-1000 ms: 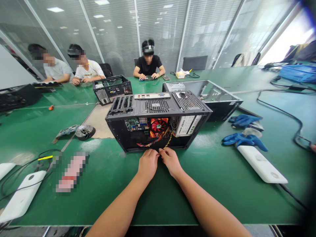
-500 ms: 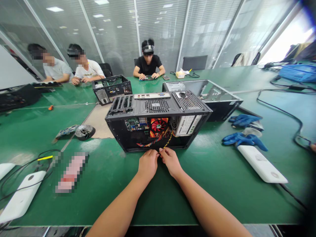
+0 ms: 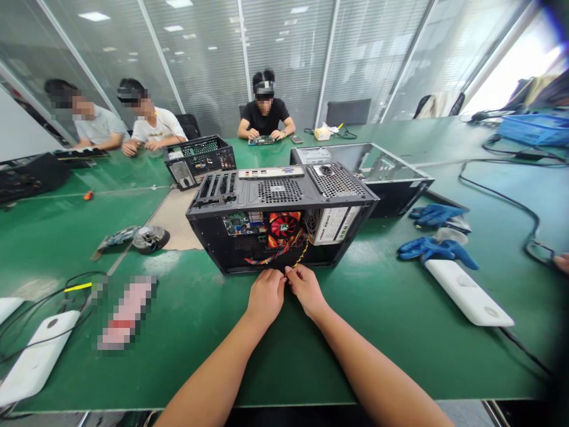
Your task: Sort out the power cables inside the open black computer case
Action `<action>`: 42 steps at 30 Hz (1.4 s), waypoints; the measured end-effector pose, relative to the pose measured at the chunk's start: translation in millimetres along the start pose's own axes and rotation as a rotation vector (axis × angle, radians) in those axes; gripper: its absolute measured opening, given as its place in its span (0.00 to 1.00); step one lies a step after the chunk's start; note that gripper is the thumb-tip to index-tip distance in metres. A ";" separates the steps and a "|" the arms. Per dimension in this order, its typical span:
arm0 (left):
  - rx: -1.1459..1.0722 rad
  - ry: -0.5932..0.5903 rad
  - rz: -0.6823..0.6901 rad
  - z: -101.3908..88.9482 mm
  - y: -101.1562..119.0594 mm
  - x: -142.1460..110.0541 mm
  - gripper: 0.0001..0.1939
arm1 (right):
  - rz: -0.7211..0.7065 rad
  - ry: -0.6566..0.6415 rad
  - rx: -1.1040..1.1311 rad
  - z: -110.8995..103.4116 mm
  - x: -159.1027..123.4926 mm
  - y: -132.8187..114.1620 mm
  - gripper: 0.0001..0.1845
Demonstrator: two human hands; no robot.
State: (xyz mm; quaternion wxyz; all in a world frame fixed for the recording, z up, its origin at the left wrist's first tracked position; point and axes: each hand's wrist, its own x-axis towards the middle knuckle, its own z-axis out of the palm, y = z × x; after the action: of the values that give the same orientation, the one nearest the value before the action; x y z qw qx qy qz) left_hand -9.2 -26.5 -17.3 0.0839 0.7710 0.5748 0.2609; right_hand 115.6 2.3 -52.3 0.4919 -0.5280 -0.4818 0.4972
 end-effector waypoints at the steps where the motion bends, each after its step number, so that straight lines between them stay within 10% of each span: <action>1: 0.000 0.007 0.007 0.2 -0.1 -0.2 0.07 | -0.006 0.001 -0.006 -0.1 0.3 0.4 0.23; 42: -0.042 -0.015 -0.024 2.0 0.6 2.5 0.07 | -0.035 0.007 -0.048 -1.3 0.0 -2.6 0.23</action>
State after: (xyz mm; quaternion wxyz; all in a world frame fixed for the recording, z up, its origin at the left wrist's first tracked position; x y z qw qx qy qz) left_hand -7.2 -24.0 -18.0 0.1075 0.7640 0.5779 0.2660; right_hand 116.8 2.4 -49.7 0.4892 -0.5328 -0.5013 0.4749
